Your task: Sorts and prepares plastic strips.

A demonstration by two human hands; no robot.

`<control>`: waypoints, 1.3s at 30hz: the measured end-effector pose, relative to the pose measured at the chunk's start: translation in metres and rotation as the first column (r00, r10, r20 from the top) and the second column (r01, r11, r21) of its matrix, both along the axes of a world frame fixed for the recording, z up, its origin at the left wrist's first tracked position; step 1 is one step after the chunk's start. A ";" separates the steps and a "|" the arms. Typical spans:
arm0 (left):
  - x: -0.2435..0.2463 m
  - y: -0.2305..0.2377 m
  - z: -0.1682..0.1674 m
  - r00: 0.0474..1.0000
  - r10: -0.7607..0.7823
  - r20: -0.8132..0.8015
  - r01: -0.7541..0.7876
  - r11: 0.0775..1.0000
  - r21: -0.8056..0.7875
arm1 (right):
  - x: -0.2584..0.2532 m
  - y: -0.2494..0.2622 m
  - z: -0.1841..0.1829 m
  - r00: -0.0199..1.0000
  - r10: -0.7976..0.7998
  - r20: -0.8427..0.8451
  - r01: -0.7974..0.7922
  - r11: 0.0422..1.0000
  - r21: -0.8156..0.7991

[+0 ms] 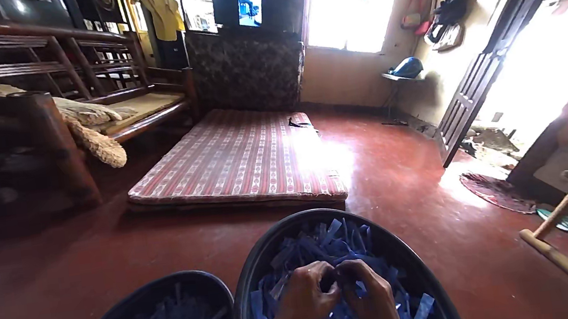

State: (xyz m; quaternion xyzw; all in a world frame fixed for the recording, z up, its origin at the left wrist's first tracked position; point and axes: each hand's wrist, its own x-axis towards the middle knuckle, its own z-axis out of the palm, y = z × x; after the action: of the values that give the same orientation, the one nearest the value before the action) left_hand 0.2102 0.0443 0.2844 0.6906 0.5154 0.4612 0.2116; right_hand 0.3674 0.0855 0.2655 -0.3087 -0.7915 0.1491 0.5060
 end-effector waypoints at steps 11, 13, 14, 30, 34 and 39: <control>0.009 0.008 -0.021 0.912 0.223 -0.345 -0.055 0.899 0.434 | 0.002 -0.004 0.010 0.994 -0.054 0.095 0.082 0.943 -0.322; 0.010 0.008 -0.024 0.878 0.283 -0.387 -0.061 0.867 0.494 | 0.003 -0.003 0.013 1.000 -0.016 0.024 0.025 0.893 -0.450; 0.011 0.008 -0.024 0.870 0.298 -0.394 -0.060 0.855 0.516 | 0.004 -0.003 0.014 0.999 0.003 -0.052 -0.030 0.848 -0.529; 0.020 0.008 -0.026 0.759 0.420 -0.497 -0.073 0.814 0.576 | 0.003 0.001 0.010 0.998 0.045 -0.039 -0.059 0.844 -0.533; 0.023 0.009 -0.026 0.739 0.458 -0.495 -0.088 0.793 0.603 | 0.000 0.002 0.009 0.998 -0.028 -0.064 -0.012 0.829 -0.560; 0.023 0.006 -0.022 0.810 0.348 -0.471 -0.080 0.862 0.500 | 0.002 0.000 0.013 0.996 -0.088 -0.001 0.071 0.812 -0.579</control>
State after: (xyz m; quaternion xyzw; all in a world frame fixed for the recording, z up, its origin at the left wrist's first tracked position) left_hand 0.2327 0.0504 0.2620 0.7581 0.5071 0.3740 -0.1682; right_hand 0.3696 0.0856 0.2784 -0.4786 -0.6881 0.3653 0.4050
